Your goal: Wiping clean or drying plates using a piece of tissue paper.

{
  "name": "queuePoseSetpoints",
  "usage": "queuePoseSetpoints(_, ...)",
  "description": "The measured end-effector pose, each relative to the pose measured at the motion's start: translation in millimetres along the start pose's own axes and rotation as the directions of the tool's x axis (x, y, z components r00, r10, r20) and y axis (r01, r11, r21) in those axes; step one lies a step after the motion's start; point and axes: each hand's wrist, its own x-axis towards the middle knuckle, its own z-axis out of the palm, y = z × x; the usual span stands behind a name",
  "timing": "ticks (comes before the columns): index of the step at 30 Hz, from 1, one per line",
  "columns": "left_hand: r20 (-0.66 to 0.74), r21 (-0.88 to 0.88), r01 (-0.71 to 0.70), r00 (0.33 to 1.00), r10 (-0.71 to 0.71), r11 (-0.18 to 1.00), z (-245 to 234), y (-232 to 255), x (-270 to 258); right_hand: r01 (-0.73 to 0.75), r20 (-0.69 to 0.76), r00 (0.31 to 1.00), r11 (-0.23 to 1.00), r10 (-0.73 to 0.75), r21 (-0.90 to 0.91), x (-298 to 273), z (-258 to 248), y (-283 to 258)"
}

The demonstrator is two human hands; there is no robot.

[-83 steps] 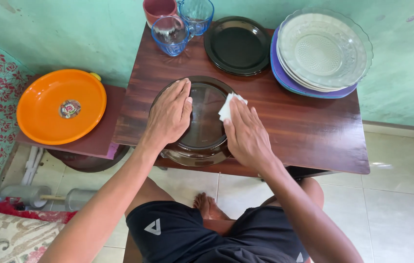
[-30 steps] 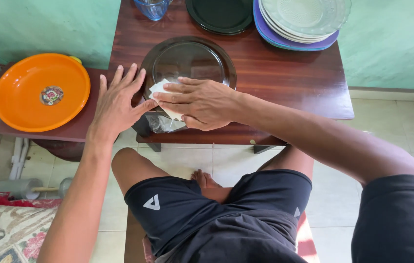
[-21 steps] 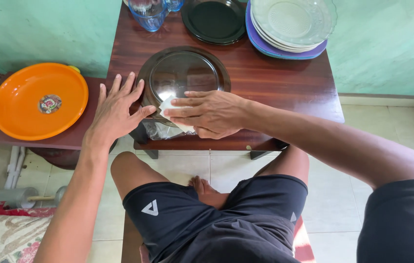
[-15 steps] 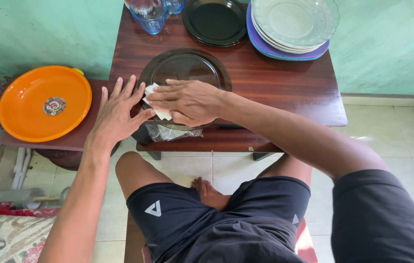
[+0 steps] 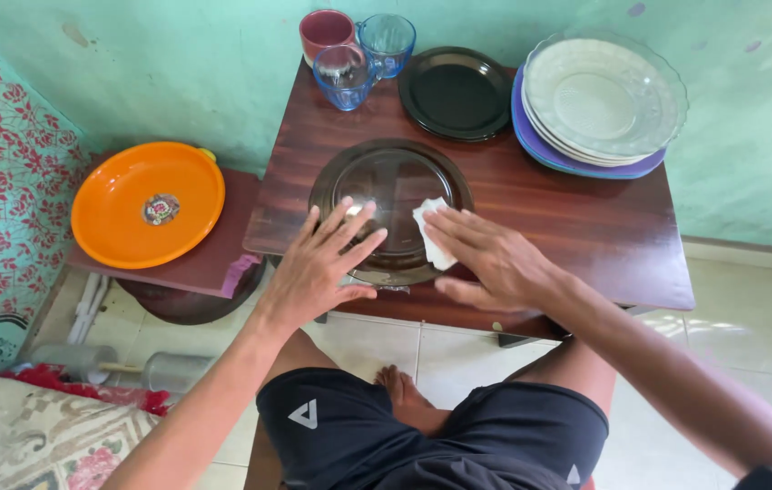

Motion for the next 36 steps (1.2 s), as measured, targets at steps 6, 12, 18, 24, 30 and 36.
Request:
queuePoseSetpoints(6, -0.059, 0.213, -0.083, 0.994, 0.097, 0.974, 13, 6, 5, -0.051, -0.192, 0.980, 0.998, 0.041, -0.046, -5, 21, -15)
queuePoseSetpoints(12, -0.183, 0.322, -0.002, 0.981, 0.064, 0.947, -14, 17, 41, -0.088, -0.467, 0.884, 0.968, -0.033, -0.236, 12, 5, -9)
queuePoseSetpoints(18, -0.472, 0.069, -0.028, 0.880, 0.058, 0.997, -92, 45, 140, -0.690, -0.396, 0.533, 0.655, 0.748, 0.309, 13, -84, -20)
queuePoseSetpoints(24, 0.048, -0.645, 0.488, 0.794, -0.606, 0.588, -23, 69, 219, -0.091, -0.275, 0.342, 0.323, 0.899, 0.942, -63, -99, 79)
queuePoseSetpoints(30, 0.061, -0.776, 0.403, 0.814, -0.578, 0.486, 47, 58, 283, -0.089, -0.100, 0.200, 0.119, 0.975, 0.989, -112, -94, 137)
queuePoseSetpoints(36, -0.147, -0.681, 0.349, 0.797, -0.586, 0.644, 92, 35, 320, -0.574, -0.071, 0.024, 0.072, 0.997, 0.816, -109, -102, 168)
